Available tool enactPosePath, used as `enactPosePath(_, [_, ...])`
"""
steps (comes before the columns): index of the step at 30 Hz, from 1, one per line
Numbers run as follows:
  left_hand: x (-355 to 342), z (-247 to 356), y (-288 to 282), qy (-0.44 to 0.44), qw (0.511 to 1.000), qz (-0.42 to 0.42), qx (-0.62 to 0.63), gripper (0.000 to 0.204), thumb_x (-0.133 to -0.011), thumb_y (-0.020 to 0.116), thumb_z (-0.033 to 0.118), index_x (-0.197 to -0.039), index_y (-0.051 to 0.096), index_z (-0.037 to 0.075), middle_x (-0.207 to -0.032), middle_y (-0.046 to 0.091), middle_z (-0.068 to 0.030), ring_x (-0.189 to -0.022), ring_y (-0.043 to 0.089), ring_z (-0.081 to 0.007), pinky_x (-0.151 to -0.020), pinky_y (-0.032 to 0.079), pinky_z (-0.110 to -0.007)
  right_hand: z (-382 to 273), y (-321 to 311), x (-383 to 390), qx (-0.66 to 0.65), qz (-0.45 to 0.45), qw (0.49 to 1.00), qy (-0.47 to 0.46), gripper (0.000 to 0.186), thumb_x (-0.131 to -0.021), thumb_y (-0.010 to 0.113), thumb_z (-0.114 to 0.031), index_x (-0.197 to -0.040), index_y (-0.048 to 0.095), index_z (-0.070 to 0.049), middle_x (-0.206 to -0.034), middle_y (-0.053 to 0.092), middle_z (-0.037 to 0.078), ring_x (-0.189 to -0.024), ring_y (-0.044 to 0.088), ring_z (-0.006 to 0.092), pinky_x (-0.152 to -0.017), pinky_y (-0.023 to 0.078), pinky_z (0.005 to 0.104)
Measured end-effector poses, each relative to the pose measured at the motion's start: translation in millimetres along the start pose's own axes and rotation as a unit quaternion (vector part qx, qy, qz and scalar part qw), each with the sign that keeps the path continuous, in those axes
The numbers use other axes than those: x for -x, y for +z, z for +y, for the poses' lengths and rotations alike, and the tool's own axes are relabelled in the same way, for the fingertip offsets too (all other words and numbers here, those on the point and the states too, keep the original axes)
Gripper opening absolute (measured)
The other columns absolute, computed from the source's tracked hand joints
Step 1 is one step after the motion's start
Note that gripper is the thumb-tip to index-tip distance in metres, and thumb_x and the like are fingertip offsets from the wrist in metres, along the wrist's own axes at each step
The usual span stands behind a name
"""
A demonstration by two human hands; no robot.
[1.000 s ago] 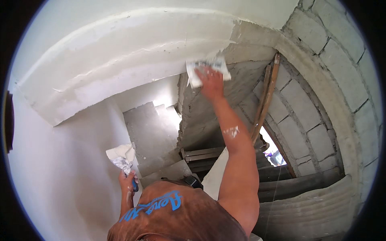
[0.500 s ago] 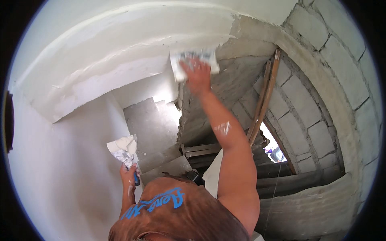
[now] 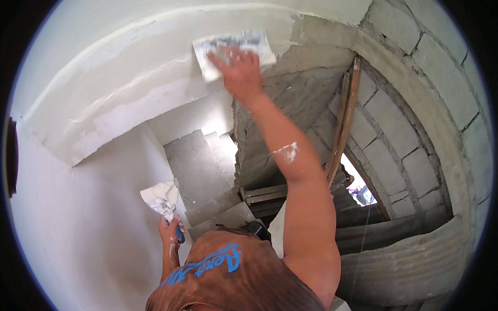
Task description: The person applies and smooths plaster onto an indoor wall surface using a putty knife and a spatula.
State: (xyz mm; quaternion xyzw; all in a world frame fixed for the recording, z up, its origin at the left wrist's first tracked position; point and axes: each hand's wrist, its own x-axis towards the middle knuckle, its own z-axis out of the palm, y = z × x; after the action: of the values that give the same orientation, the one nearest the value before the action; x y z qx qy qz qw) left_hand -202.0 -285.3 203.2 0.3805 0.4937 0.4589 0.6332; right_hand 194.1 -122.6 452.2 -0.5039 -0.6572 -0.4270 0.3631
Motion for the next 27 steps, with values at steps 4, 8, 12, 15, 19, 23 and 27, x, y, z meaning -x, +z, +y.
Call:
enactPosePath(4, [0,2,2,-0.002,1.000,-0.011,0.022,0.028,-0.088,0.067,0.004,-0.112,0.052,0.003,-0.066,0.054,-0.0042,-0.048,0.051,-0.0141,-0.043,0.044,-0.028,-38,27,114,-0.015,-0.132,0.990,0.041,0.063,-0.074,0.059,-0.001,-0.131,0.062,-0.028,-0.134,0.058,0.003,-0.125,0.050,0.0259,-0.101,0.035,0.0499])
enactPosePath(8, [-5,-6,-13,-0.031,0.999,0.003,-0.024,0.029,-0.087,0.066,0.005,-0.113,0.054,0.005,-0.067,0.055,-0.0047,-0.047,0.051,-0.0151,-0.041,0.043,-0.028,-22,5,152,-0.095,-0.169,0.979,0.059,0.063,-0.071,0.060,-0.001,-0.129,0.063,-0.027,-0.137,0.057,0.003,-0.124,0.051,0.0244,-0.101,0.036,0.0474])
enactPosePath(12, [-3,-1,-12,-0.037,0.999,0.002,-0.030,0.029,-0.087,0.068,0.007,-0.113,0.055,0.005,-0.067,0.055,-0.0045,-0.047,0.051,-0.0149,-0.042,0.043,-0.027,54,-32,74,0.018,-0.028,0.997,0.070,0.068,-0.068,0.061,0.002,-0.130,0.062,-0.026,-0.135,0.058,0.003,-0.124,0.053,0.0249,-0.100,0.039,0.0444])
enactPosePath(15, [2,6,-5,-0.031,0.999,-0.009,-0.021,0.029,-0.087,0.068,0.008,-0.113,0.055,0.005,-0.067,0.055,-0.0044,-0.047,0.052,-0.0150,-0.042,0.044,-0.027,101,-45,20,0.044,0.042,0.997,0.043,0.074,-0.067,0.061,0.004,-0.134,0.058,-0.027,-0.134,0.058,0.005,-0.122,0.053,0.0275,-0.100,0.039,0.0443])
enactPosePath(19, [0,5,2,-0.019,1.000,-0.010,-0.015,0.030,-0.087,0.068,0.007,-0.113,0.055,0.004,-0.067,0.055,-0.0043,-0.048,0.052,-0.0149,-0.043,0.044,-0.027,129,-30,28,0.074,-0.050,0.995,0.036,0.078,-0.064,0.064,0.000,-0.137,0.056,-0.025,-0.138,0.054,0.007,-0.122,0.053,0.0299,-0.101,0.040,0.0448])
enactPosePath(23, [3,2,7,-0.015,1.000,0.009,-0.010,0.028,-0.087,0.068,0.007,-0.112,0.055,0.004,-0.068,0.055,-0.0041,-0.048,0.052,-0.0139,-0.043,0.044,-0.028,71,-5,131,0.056,-0.181,0.978,0.088,0.082,-0.062,0.067,-0.004,-0.140,0.054,-0.026,-0.139,0.053,0.004,-0.125,0.051,0.0266,-0.101,0.039,0.0441])
enactPosePath(27, [-1,2,0,-0.053,0.998,-0.002,-0.035,0.025,-0.088,0.066,0.006,-0.110,0.056,0.004,-0.068,0.056,-0.0040,-0.048,0.051,-0.0133,-0.043,0.044,-0.028,15,-13,158,0.000,-0.201,0.977,0.066,0.071,-0.069,0.065,-0.002,-0.136,0.058,-0.023,-0.137,0.055,0.005,-0.124,0.052,0.0243,-0.097,0.040,0.0433])
